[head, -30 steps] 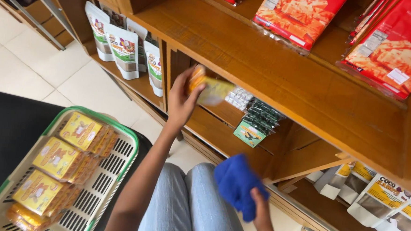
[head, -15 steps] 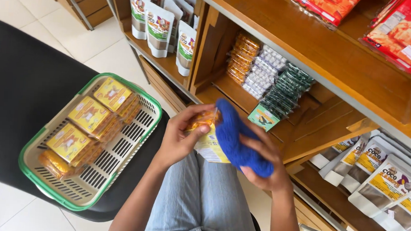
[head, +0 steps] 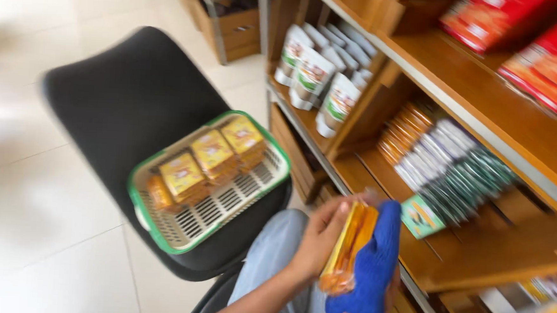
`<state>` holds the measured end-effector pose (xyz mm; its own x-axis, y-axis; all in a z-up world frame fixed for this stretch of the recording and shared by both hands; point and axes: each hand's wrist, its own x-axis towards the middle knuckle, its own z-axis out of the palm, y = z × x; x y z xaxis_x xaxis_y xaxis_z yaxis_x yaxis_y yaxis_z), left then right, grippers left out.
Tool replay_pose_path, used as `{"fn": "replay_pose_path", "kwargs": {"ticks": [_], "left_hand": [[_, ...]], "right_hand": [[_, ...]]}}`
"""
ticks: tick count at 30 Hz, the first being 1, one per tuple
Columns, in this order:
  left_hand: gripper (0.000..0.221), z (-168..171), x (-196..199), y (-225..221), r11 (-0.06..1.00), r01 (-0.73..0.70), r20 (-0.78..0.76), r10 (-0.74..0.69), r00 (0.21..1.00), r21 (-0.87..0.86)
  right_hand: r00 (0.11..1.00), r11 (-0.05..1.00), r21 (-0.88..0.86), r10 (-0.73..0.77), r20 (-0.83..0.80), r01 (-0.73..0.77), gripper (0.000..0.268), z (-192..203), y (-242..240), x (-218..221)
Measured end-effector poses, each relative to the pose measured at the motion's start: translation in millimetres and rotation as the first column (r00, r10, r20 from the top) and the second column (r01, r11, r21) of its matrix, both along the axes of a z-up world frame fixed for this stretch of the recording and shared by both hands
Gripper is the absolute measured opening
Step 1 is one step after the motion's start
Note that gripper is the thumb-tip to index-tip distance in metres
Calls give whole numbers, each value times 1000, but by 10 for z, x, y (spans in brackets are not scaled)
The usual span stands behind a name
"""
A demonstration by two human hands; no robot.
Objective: The person picks up snack packages one by one from a wooden shelf, wipes each package with a blue cloth, and places them into a green shopping basket sitting on a black chair.
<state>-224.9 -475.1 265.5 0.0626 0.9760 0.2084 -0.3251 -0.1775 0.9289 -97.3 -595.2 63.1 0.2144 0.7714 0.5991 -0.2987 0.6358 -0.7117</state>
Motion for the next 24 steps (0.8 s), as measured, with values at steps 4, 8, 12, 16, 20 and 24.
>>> {"fn": "replay_pose_path", "kwargs": {"ticks": [4, 8, 12, 16, 20, 24], "left_hand": [[79, 265, -330, -389, 893, 446, 555, -405, 727, 68], [75, -48, -359, -413, 946, 321, 574, -238, 784, -45], [72, -176, -489, -205, 978, 205, 785, -153, 600, 34], [74, -5, -511, -259, 978, 149, 811, -205, 548, 147], [70, -41, -355, -313, 966, 32, 719, -214, 662, 258], [69, -87, -352, -125, 921, -205, 641, -60, 765, 332]], "right_hand": [[841, 920, 333, -341, 420, 207, 73, 1490, 624, -214], [789, 968, 246, -189, 585, 50, 72, 1835, 815, -284], [620, 885, 464, -341, 707, -43, 60, 1084, 908, -164], [772, 922, 388, -251, 584, 6, 57, 867, 897, -224], [956, 932, -229, 253, -145, -281, 86, 1676, 723, -648], [894, 860, -317, 291, -340, -401, 95, 1871, 852, -784]]}}
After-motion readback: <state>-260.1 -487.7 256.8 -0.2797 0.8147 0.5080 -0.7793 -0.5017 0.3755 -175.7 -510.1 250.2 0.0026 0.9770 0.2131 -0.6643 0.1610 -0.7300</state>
